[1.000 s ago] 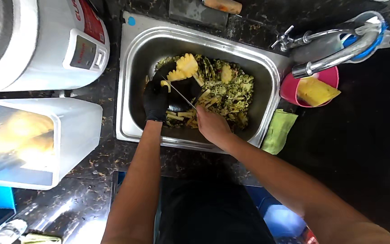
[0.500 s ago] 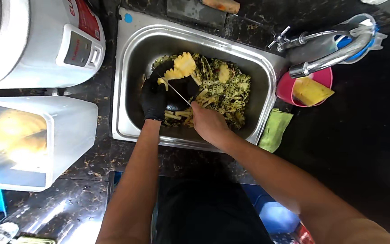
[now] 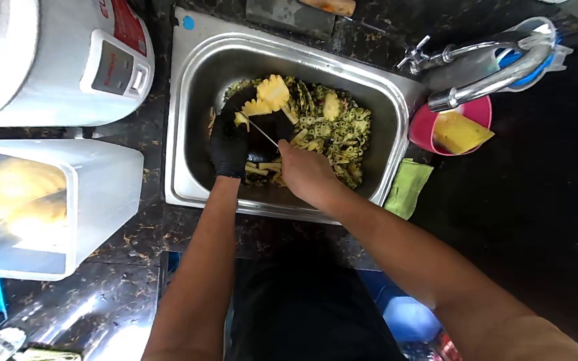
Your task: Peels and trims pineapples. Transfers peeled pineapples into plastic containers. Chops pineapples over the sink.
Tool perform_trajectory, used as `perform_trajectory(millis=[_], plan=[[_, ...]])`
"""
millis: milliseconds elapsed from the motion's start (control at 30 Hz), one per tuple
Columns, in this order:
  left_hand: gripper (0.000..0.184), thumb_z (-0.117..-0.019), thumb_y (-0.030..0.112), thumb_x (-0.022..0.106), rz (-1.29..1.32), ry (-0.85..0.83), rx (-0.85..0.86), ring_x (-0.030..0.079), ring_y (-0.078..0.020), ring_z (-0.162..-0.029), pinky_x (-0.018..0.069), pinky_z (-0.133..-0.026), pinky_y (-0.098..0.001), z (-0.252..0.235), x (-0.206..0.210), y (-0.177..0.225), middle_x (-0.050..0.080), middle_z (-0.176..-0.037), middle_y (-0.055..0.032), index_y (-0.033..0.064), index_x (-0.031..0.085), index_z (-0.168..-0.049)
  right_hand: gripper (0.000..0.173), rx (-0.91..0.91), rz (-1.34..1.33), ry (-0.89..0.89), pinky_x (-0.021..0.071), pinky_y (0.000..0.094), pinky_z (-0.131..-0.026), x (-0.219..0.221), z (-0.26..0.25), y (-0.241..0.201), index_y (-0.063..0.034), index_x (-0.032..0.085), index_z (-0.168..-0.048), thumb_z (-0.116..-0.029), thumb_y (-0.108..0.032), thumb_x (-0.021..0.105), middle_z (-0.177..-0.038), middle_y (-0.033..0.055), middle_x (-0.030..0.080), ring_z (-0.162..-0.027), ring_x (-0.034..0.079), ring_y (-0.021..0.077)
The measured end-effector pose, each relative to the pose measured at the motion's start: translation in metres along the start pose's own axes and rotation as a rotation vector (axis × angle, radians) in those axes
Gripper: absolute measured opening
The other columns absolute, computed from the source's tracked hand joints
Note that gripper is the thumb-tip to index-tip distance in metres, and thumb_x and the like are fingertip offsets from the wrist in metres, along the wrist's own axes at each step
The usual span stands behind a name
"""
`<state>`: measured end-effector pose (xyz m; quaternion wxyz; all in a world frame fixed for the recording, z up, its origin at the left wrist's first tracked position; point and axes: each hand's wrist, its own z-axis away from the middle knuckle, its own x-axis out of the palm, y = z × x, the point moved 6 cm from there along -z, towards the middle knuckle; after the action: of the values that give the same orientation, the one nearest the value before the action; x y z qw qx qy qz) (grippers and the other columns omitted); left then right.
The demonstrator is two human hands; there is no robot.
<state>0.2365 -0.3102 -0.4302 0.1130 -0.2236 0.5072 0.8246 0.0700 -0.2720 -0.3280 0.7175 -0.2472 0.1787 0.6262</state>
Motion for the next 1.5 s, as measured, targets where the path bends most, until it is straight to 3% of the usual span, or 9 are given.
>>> perform_trajectory(millis=[400,533,633,700,833,1033,1100,1233,1500], plan=[[0.040,-0.0945,0.016,0.071,0.064,0.023,-0.025,0.068,-0.0119,-0.101,0.0556,-0.094,-0.0303,0.003,-0.002,-0.006,0.070,-0.116,-0.0093,0.0036,0.060,-0.130,0.044,-0.020,-0.123,-0.019,0.0585,0.0594,-0.073,0.063,-0.065,0.017,-0.0207,0.038,-0.149,-0.1063,-0.019,0.047,-0.099,0.0174,0.072,-0.092,0.073,0.0405],[0.042,-0.0988,0.008,0.062,0.183,-0.056,0.029,0.065,-0.0131,-0.113,0.0551,-0.098,-0.0322,0.003,-0.005,-0.008,0.065,-0.130,-0.0090,0.0070,0.055,-0.141,0.040,0.017,-0.073,-0.028,0.0575,0.0608,-0.070,0.066,-0.026,0.046,-0.0215,0.043,-0.147,-0.1070,-0.021,0.046,-0.097,0.0172,0.072,-0.088,0.072,0.0412],[0.044,-0.0998,0.011,0.053,0.094,-0.091,0.021,0.060,-0.0157,-0.124,0.0499,-0.106,-0.0374,0.003,-0.006,-0.006,0.062,-0.138,-0.0107,0.0081,0.055,-0.143,0.039,0.097,0.002,-0.118,0.0568,0.0591,-0.077,0.051,0.023,0.063,-0.0207,0.046,-0.147,-0.1083,-0.026,0.045,-0.098,0.0163,0.072,-0.093,0.072,0.0397],[0.049,-0.0954,0.018,0.067,-0.055,-0.104,-0.004,0.059,-0.0224,-0.129,0.0464,-0.111,-0.0429,-0.001,-0.004,-0.005,0.061,-0.139,-0.0149,0.0053,0.056,-0.141,0.039,0.126,0.015,-0.147,0.0565,0.0568,-0.081,0.040,0.042,0.066,-0.0193,0.048,-0.147,-0.1104,-0.031,0.040,-0.101,0.0155,0.072,-0.098,0.071,0.0374],[0.048,-0.0900,0.018,0.073,-0.214,-0.092,-0.137,0.063,-0.0312,-0.121,0.0501,-0.104,-0.0532,-0.005,-0.016,-0.009,0.065,-0.130,-0.0180,0.0062,0.060,-0.135,0.040,0.132,-0.066,-0.099,0.0570,0.0565,-0.080,0.035,0.030,0.059,-0.0176,0.047,-0.146,-0.1106,-0.035,0.040,-0.102,0.0148,0.072,-0.097,0.071,0.0371],[0.039,-0.0874,0.010,0.075,0.034,-0.027,0.097,0.069,-0.0150,-0.100,0.0605,-0.085,-0.0365,0.017,-0.078,0.036,0.070,-0.117,-0.0079,0.0083,0.063,-0.125,0.034,-0.147,0.038,-0.030,0.0561,0.0582,-0.071,0.056,0.006,0.025,-0.0270,0.058,-0.139,-0.1061,-0.026,0.051,-0.094,0.0125,0.073,-0.086,0.072,0.0369],[0.037,-0.0867,0.008,0.076,0.005,-0.100,0.123,0.069,-0.0130,-0.097,0.0597,-0.085,-0.0338,0.014,-0.085,0.050,0.070,-0.116,-0.0068,0.0095,0.065,-0.122,0.035,-0.109,0.018,-0.073,0.0568,0.0582,-0.074,0.055,0.018,0.031,-0.0276,0.056,-0.142,-0.1079,-0.027,0.046,-0.096,0.0124,0.074,-0.090,0.072,0.0367],[0.037,-0.0843,0.014,0.078,-0.179,-0.231,0.103,0.069,-0.0203,-0.093,0.0578,-0.084,-0.0455,-0.011,-0.069,0.053,0.071,-0.110,-0.0101,0.0131,0.069,-0.120,0.035,0.043,-0.041,-0.074,0.0569,0.0573,-0.076,0.053,0.024,0.045,-0.0211,0.052,-0.141,-0.1103,-0.033,0.040,-0.098,0.0141,0.073,-0.093,0.072,0.0376],[0.038,-0.0784,0.009,0.082,-0.507,-0.649,0.127,0.065,-0.0342,-0.114,0.0502,-0.098,-0.0620,-0.030,-0.011,0.021,0.070,-0.121,-0.0137,0.0163,0.072,-0.115,0.037,0.235,-0.142,-0.239,0.0538,0.0613,-0.086,0.047,0.056,0.106,-0.0186,0.054,-0.139,-0.1102,-0.034,0.038,-0.111,0.0177,0.070,-0.104,0.069,0.0382]])
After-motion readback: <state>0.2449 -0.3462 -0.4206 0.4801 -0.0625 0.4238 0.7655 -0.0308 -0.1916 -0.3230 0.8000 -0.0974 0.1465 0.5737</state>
